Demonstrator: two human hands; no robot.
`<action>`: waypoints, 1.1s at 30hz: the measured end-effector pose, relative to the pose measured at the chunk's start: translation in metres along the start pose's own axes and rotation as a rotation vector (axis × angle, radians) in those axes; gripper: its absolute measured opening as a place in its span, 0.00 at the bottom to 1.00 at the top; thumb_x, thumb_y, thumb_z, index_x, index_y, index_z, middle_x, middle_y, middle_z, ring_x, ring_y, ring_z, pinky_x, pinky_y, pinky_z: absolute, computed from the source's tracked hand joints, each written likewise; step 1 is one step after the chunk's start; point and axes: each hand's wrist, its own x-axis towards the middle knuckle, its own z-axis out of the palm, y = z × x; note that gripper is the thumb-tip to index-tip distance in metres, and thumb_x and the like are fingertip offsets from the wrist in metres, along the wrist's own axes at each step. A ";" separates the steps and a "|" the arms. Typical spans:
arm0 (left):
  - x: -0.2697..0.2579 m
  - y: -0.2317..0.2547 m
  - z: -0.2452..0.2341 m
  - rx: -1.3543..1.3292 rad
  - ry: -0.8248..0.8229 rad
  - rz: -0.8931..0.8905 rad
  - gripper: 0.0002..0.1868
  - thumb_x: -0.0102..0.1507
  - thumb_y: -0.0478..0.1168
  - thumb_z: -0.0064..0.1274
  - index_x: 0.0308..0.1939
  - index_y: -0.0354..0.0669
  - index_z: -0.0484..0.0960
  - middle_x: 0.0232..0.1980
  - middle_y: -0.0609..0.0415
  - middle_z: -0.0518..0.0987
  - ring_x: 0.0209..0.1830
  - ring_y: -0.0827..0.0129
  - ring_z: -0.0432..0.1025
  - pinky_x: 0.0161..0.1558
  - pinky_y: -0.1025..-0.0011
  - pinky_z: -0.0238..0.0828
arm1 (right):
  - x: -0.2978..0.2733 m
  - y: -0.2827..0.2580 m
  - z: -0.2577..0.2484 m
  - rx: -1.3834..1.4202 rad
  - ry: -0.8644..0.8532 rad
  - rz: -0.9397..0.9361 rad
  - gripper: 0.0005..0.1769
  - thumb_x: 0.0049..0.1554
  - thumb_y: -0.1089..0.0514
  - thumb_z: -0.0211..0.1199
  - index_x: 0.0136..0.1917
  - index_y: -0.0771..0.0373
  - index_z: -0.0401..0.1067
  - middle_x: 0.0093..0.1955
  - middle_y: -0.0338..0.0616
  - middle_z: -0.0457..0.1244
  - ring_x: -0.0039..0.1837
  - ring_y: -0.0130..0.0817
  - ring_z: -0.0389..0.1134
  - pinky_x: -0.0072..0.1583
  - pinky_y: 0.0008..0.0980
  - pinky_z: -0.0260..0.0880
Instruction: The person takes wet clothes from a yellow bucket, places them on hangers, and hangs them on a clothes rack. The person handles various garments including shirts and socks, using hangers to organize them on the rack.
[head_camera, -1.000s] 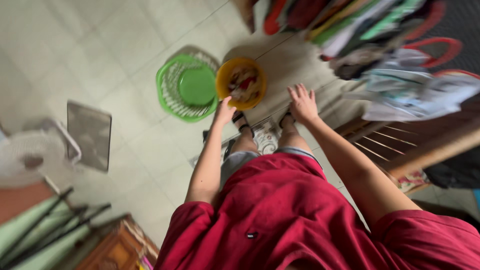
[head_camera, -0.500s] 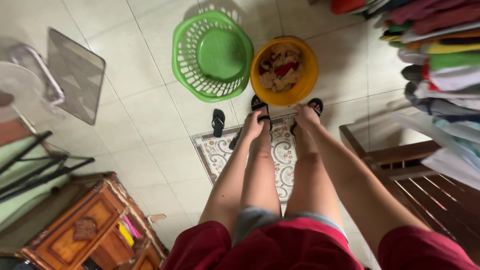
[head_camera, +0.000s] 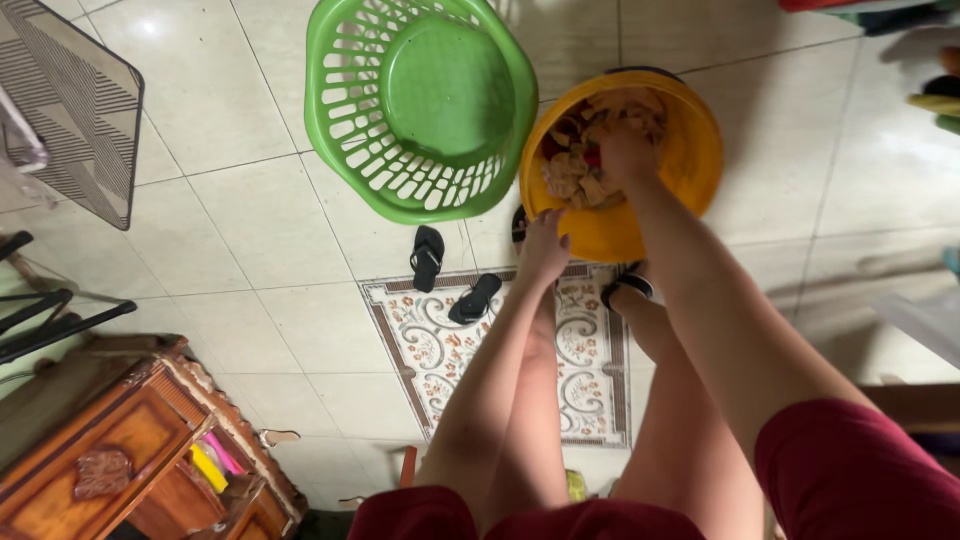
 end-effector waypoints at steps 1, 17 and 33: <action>0.001 0.003 0.002 -0.006 0.025 0.003 0.29 0.65 0.37 0.53 0.71 0.42 0.67 0.72 0.37 0.66 0.73 0.44 0.60 0.71 0.55 0.58 | 0.013 0.000 -0.004 0.049 0.079 0.019 0.30 0.54 0.61 0.65 0.70 0.52 0.68 0.73 0.54 0.58 0.72 0.56 0.59 0.65 0.53 0.63; 0.016 0.010 0.018 -0.228 0.037 0.161 0.31 0.64 0.39 0.56 0.70 0.51 0.64 0.74 0.31 0.64 0.71 0.34 0.63 0.67 0.52 0.66 | -0.023 -0.001 0.002 0.004 -0.437 0.054 0.32 0.52 0.56 0.68 0.70 0.57 0.67 0.71 0.58 0.58 0.70 0.58 0.60 0.65 0.53 0.63; 0.050 -0.014 0.031 -0.209 -0.141 0.002 0.39 0.62 0.50 0.58 0.74 0.43 0.61 0.69 0.27 0.68 0.72 0.35 0.60 0.69 0.52 0.61 | 0.084 -0.024 0.049 -0.060 -0.122 0.226 0.37 0.49 0.52 0.71 0.69 0.62 0.66 0.70 0.63 0.58 0.68 0.60 0.62 0.65 0.53 0.63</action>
